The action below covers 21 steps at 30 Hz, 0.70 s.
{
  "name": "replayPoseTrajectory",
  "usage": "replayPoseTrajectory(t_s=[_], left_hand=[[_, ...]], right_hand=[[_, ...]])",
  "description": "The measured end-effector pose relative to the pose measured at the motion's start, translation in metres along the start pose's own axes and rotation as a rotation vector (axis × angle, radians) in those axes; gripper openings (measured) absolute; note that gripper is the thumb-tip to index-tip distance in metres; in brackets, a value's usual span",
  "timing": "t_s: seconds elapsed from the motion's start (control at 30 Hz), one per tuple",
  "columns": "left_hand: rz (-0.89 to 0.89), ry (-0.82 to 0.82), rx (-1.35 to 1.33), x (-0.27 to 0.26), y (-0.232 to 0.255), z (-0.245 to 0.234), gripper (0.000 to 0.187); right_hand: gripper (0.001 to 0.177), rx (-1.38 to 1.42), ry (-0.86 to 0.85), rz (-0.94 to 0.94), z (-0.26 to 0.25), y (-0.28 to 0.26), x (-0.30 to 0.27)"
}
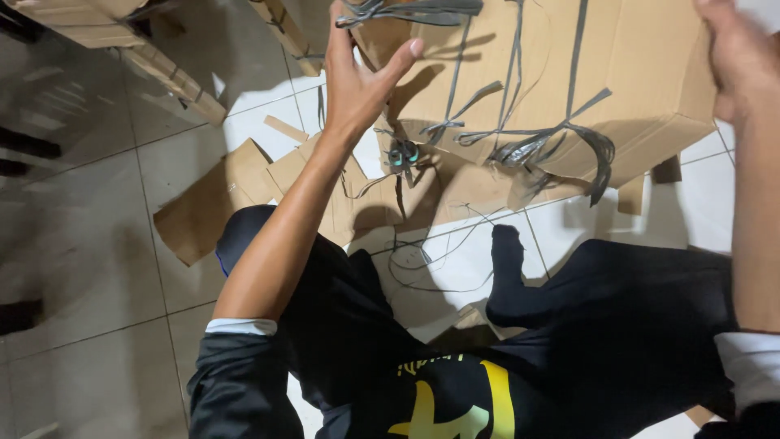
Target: Wrapping wooden chair legs with cardboard and securing them with plastic ties
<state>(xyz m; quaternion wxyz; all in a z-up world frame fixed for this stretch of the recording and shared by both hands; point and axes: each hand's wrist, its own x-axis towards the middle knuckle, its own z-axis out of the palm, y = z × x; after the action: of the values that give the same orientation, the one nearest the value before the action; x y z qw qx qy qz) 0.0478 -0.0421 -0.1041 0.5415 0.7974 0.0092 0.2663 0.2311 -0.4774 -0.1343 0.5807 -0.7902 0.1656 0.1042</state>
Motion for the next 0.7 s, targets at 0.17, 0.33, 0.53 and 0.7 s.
replayPoseTrajectory(t_s=[0.17, 0.33, 0.53, 0.7], left_hand=[[0.16, 0.21, -0.3, 0.022, -0.024, 0.046, 0.063], [0.315, 0.265, -0.385, 0.036, -0.035, 0.048, 0.066], [0.179, 0.215, -0.206, 0.053, -0.024, 0.031, 0.041], [0.195, 0.138, -0.185, 0.096, -0.082, 0.023, 0.021]], right_hand=[[0.04, 0.183, -0.24, 0.132, 0.008, 0.005, -0.014], [0.051, 0.169, -0.26, 0.141, 0.035, -0.027, -0.063], [0.074, 0.269, -0.24, 0.104, 0.052, -0.022, -0.073], [0.072, 0.323, -0.109, 0.165, 0.075, -0.038, -0.109]])
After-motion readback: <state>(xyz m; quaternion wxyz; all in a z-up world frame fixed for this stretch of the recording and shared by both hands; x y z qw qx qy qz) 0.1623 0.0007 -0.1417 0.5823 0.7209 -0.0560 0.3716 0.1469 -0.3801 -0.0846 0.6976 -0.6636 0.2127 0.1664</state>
